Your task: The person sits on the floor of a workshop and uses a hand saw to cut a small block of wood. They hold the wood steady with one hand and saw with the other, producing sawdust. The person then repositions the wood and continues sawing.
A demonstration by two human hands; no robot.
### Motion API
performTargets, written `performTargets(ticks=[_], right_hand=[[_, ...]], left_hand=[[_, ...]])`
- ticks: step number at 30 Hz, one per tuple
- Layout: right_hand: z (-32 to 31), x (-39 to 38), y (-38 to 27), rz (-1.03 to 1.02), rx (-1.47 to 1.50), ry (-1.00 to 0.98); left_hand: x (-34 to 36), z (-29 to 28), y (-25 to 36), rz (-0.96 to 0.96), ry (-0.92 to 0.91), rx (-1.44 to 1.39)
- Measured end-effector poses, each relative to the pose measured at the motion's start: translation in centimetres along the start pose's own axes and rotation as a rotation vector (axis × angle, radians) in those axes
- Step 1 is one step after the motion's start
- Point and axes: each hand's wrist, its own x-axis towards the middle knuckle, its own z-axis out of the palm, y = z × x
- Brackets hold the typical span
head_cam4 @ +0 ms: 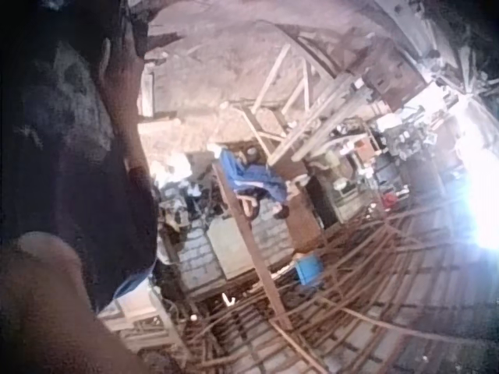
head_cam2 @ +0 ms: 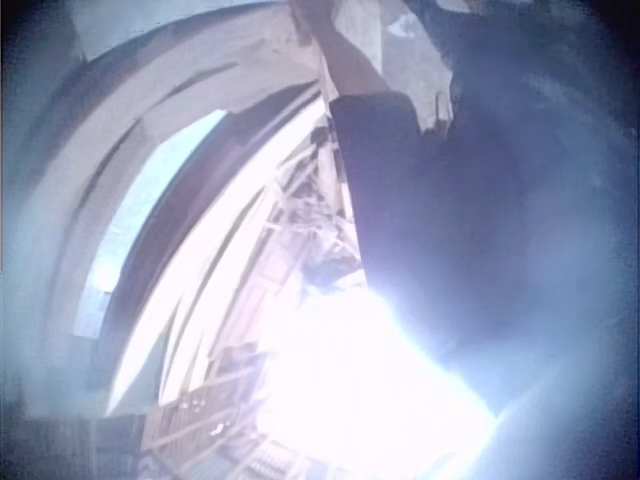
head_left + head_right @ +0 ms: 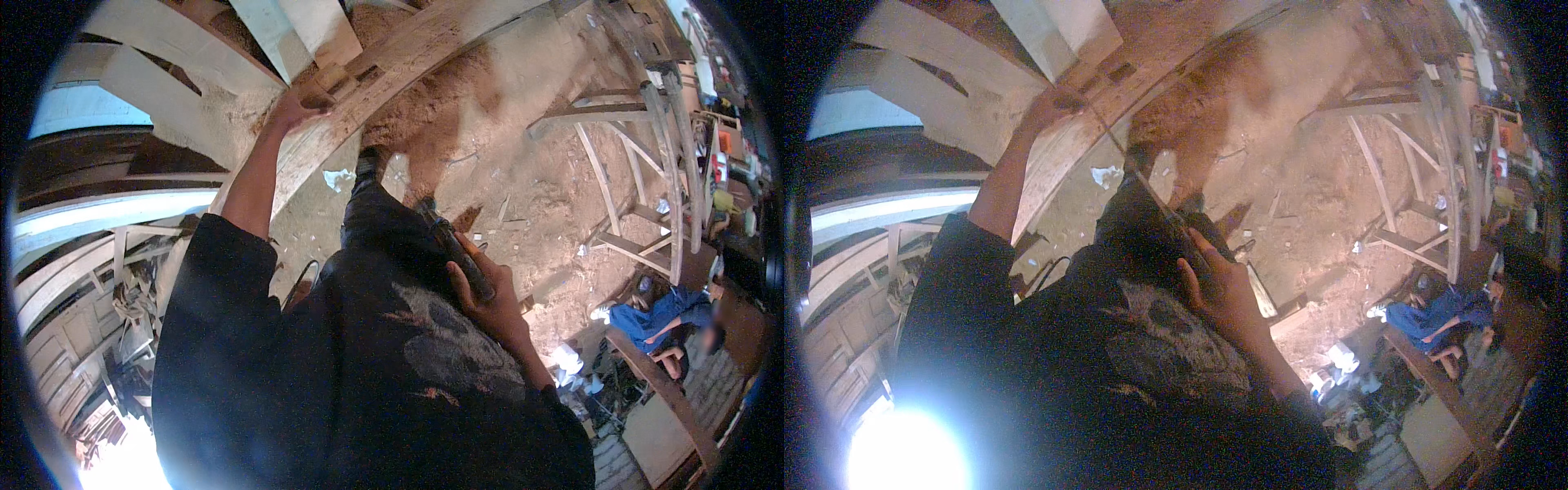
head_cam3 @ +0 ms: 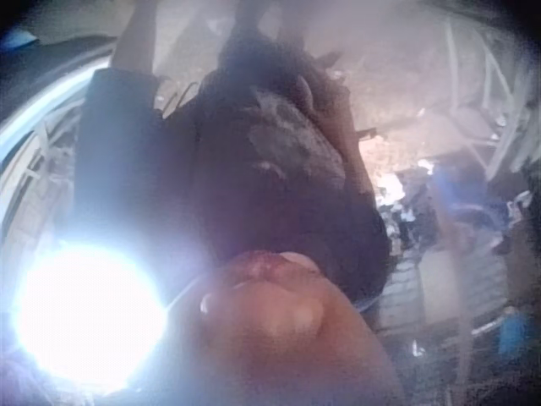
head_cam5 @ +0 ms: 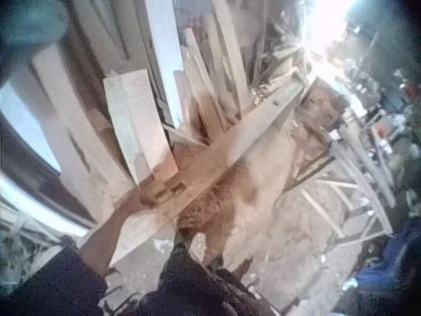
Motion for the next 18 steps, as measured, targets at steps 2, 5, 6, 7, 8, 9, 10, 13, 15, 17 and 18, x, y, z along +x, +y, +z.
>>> performTargets(ticks=[2, 5, 6, 7, 8, 9, 10, 13, 15, 17, 18], right_hand=[[-0.6, 1.0, 0.2, -0.046, 0.105, 0.017], [0.0, 0.5, 2.0, -0.205, -0.05, 0.064], [0.4, 0.2, 2.8, -0.266, -0.08, 0.096], [0.8, -0.1, 3.1, -0.312, -0.117, 0.137], [0.8, -0.4, 3.1, -0.29, -0.103, 0.139], [1.0, -0.9, 3.1, -0.262, -0.085, 0.144], [0.2, -1.3, 2.2, -0.174, -0.019, 0.105], [0.1, -0.7, 2.0, -0.085, 0.022, 0.069], [0.2, -0.4, 2.2, -0.031, 0.006, 0.034], [0.6, -0.4, 3.1, -0.147, 0.027, 0.089], [0.8, -0.3, 3.6, -0.205, 0.036, 0.116]], left_hand=[[-0.8, -0.5, 3.3, -0.061, -0.012, 0.012], [-1.0, -1.0, 1.4, -0.049, -0.05, 0.045], [-1.1, -1.3, 0.2, -0.023, -0.062, 0.064], [-0.8, -0.9, 1.3, -0.067, -0.075, -0.12], [-1.3, -0.8, 3.2, -0.118, -0.087, -0.299], [-1.3, -0.6, 3.9, -0.122, -0.079, -0.306], [-1.7, -0.7, 4.3, -0.133, -0.065, -0.31], [-1.5, -0.4, 2.7, -0.078, 0.001, 0.002], [-1.4, -0.4, 2.2, -0.076, 0.013, 0.055], [-1.5, -0.4, 2.2, -0.077, 0.013, 0.056], [-1.4, -0.4, 2.5, -0.076, 0.014, 0.059]])
